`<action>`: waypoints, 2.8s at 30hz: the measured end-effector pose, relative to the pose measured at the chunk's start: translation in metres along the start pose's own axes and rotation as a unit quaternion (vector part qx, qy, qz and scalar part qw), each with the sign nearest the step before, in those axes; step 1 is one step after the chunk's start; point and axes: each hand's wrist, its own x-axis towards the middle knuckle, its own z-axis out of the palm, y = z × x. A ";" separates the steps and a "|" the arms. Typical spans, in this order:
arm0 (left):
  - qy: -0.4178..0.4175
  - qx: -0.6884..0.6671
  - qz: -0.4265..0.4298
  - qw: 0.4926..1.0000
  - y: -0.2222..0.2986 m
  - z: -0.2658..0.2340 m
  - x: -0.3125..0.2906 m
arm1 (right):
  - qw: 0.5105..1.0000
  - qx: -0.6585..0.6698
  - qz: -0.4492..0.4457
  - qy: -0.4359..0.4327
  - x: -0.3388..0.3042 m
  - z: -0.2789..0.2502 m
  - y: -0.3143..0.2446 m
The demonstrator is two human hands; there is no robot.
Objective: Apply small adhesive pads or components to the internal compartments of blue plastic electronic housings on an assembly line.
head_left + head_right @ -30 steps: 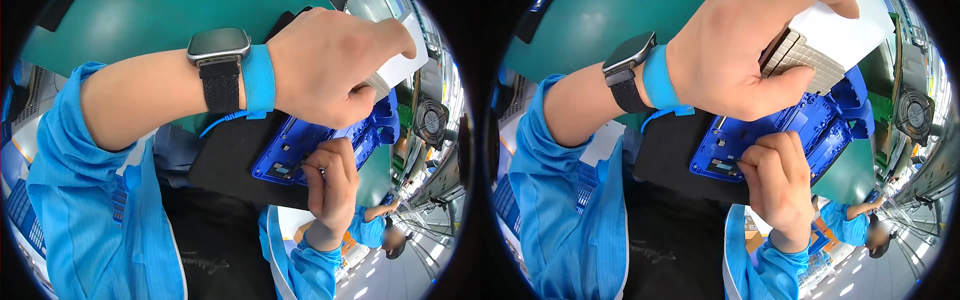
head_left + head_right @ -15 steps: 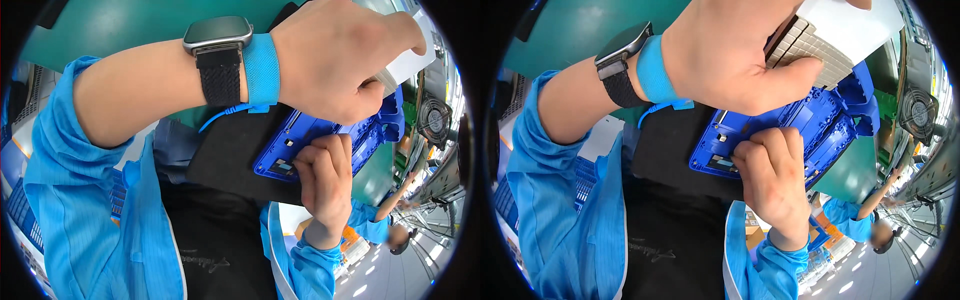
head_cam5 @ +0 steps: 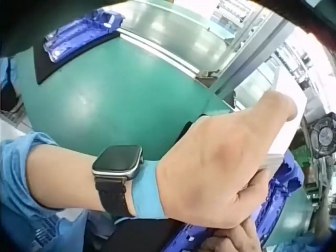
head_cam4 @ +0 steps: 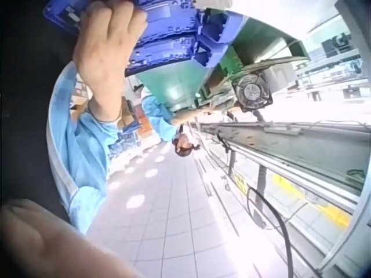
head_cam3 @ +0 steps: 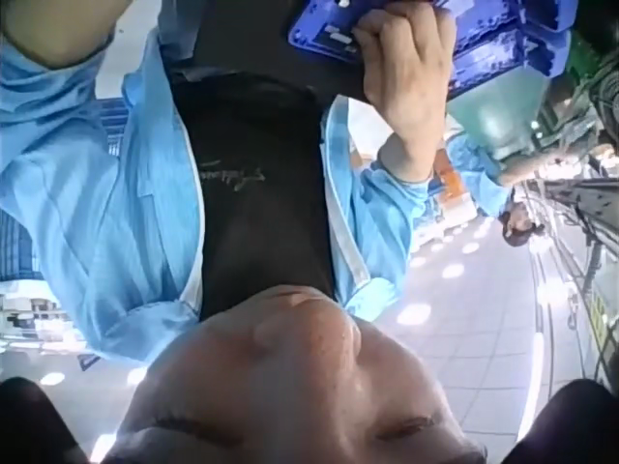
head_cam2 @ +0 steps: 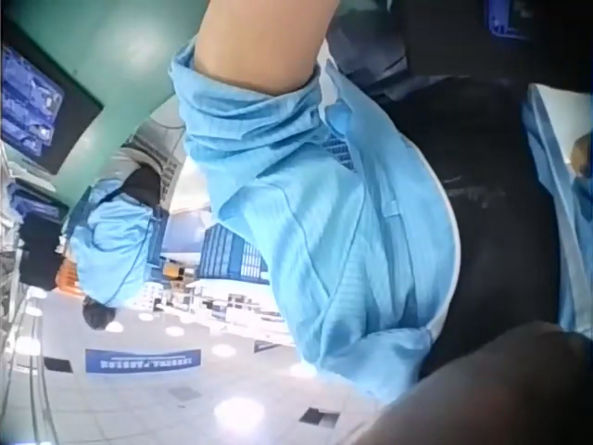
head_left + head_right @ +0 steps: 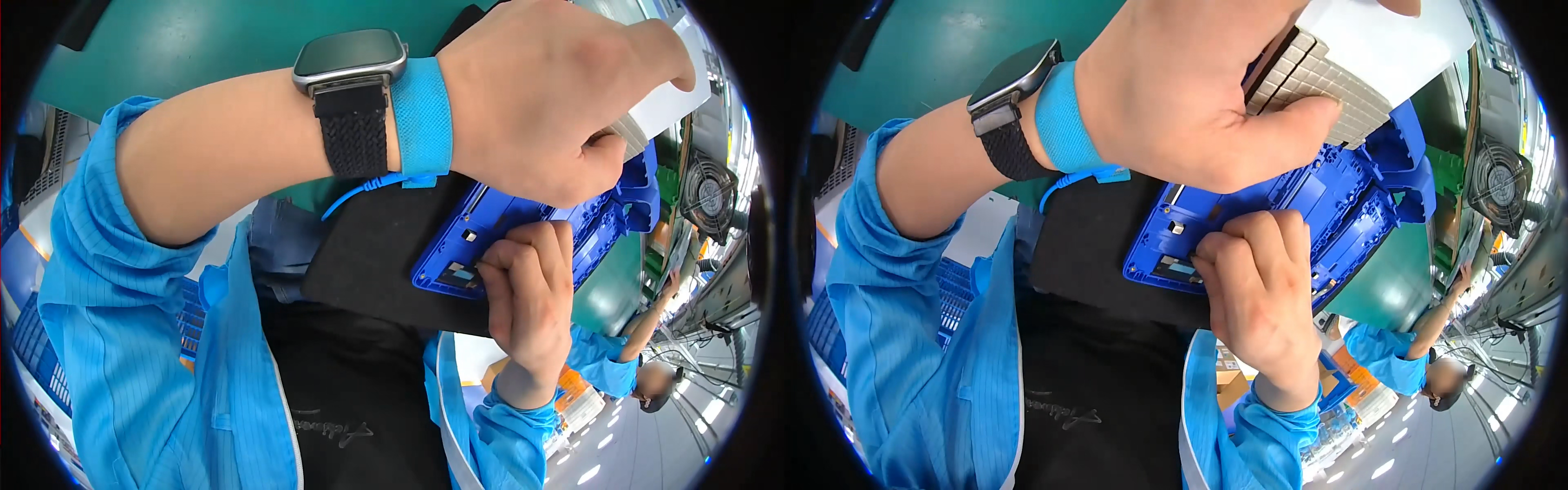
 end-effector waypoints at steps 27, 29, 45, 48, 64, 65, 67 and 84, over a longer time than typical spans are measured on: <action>-0.019 0.001 -0.364 0.931 0.044 -0.020 -0.013 | 0.815 0.135 0.420 0.375 -0.182 0.049 0.086; -0.034 -0.061 -0.424 0.903 0.068 -0.033 -0.030 | 0.865 0.100 0.381 0.311 -0.169 0.056 0.074; -0.083 -0.156 -0.462 0.869 0.174 0.036 -0.012 | 0.750 0.365 0.308 0.458 -0.257 0.008 0.112; -0.231 -0.250 -0.427 0.838 0.150 0.078 -0.027 | 0.773 0.318 0.343 0.430 -0.298 -0.011 0.153; -0.026 -0.492 -0.645 0.584 0.081 0.212 -0.077 | 0.908 -0.087 0.252 0.322 -0.227 0.059 0.034; -0.049 -0.459 -0.654 0.599 0.081 0.214 -0.077 | 0.894 -0.130 0.264 0.337 -0.227 0.074 0.044; -0.071 -0.424 -0.659 0.617 0.082 0.213 -0.077 | 0.878 -0.118 0.293 0.360 -0.231 0.079 0.051; -0.205 -0.026 -0.389 0.898 0.039 0.030 0.000 | 0.728 -0.271 0.534 0.334 -0.473 0.034 0.285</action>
